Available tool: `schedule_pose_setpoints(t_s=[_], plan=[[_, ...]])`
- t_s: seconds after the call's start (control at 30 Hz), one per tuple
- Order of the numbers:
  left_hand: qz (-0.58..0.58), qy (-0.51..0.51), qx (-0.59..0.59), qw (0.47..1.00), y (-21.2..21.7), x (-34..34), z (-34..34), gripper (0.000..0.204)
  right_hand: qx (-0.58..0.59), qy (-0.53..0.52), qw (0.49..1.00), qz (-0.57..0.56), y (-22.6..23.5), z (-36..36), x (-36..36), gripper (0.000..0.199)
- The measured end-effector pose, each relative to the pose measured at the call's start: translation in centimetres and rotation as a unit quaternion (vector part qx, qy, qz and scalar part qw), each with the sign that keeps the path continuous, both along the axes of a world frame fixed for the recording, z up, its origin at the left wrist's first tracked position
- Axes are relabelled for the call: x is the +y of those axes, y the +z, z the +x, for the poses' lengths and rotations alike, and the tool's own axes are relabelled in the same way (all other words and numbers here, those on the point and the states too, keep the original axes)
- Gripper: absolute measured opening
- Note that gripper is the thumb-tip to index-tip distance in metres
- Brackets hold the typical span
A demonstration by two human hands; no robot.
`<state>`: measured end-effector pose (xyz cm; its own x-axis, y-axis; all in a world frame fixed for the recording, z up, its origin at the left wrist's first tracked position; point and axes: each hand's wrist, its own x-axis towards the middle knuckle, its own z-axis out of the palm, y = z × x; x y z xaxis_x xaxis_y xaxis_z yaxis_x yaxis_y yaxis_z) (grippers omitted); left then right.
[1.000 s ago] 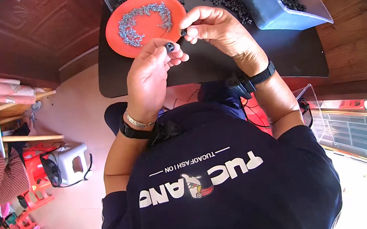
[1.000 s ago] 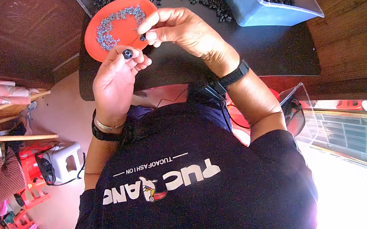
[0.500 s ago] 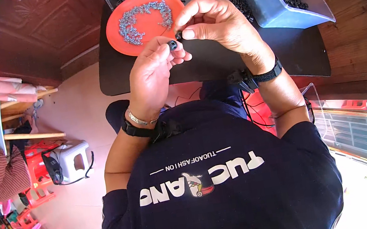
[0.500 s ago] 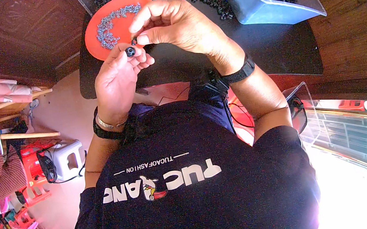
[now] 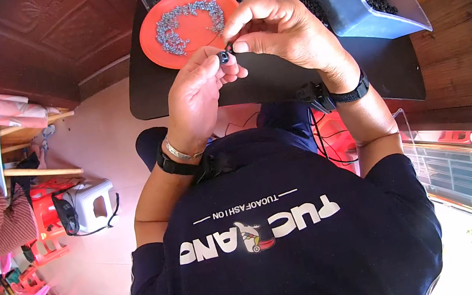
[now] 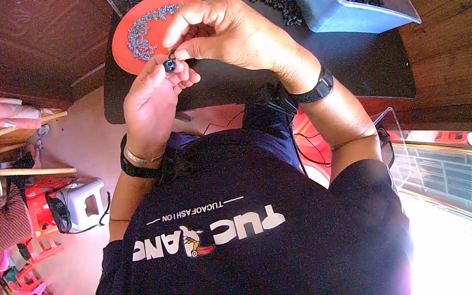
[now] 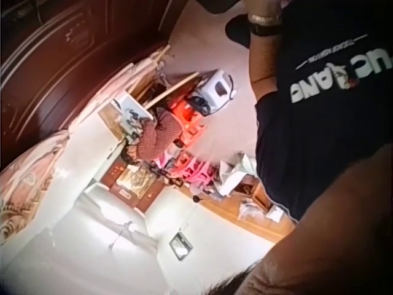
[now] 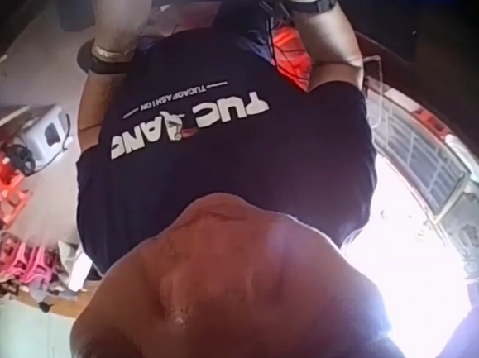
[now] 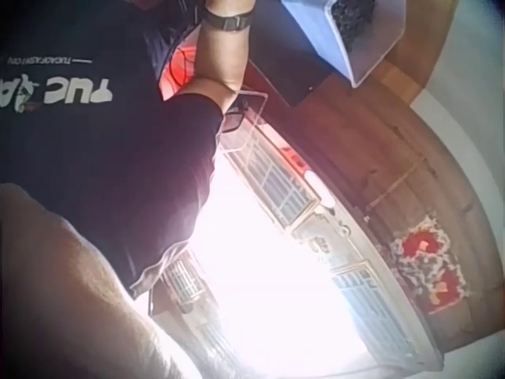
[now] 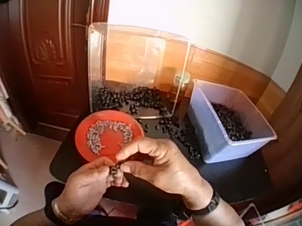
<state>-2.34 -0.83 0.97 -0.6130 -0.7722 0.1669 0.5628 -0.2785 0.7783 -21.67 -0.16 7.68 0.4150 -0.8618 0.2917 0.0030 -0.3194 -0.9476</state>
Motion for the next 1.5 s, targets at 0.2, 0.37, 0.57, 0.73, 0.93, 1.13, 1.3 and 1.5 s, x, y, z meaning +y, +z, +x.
schedule_pose_setpoints(t_s=[0.2,0.37,0.57,0.73,0.93,1.13,1.3,1.5], plan=[[-0.015,0.010,-0.023,1.000,-0.3,-0.3,0.1,0.025,0.073,-0.009,0.997,-0.010,0.7,0.1,0.1,0.013],[-0.009,0.018,-0.039,0.999,-0.1,-0.1,-0.1,0.023,0.092,-0.012,0.996,0.001,0.7,0.0,-0.3,0.007],[-0.020,0.035,-0.066,0.997,-0.1,0.0,-0.3,0.023,0.134,-0.038,0.990,-0.014,1.4,0.6,-0.1,0.005],[-0.017,0.052,-0.087,0.995,0.3,0.2,-0.5,0.023,0.156,-0.064,0.985,-0.031,1.2,0.8,0.0,0.006],[0.004,0.049,-0.074,0.996,-0.1,0.0,-0.6,0.023,0.172,-0.074,0.982,-0.036,1.2,1.1,0.1,0.006],[0.054,0.034,0.013,0.998,0.1,0.1,-0.7,0.020,0.103,-0.065,0.992,-0.019,0.1,1.4,0.8,0.014],[0.136,0.043,0.043,0.989,1.0,0.3,-0.8,0.022,0.116,-0.136,0.966,-0.189,-1.2,2.0,1.5,0.033],[0.145,0.007,0.057,0.988,1.1,0.2,-0.7,0.022,0.112,-0.220,0.932,-0.265,-2.7,2.9,1.6,0.036]])
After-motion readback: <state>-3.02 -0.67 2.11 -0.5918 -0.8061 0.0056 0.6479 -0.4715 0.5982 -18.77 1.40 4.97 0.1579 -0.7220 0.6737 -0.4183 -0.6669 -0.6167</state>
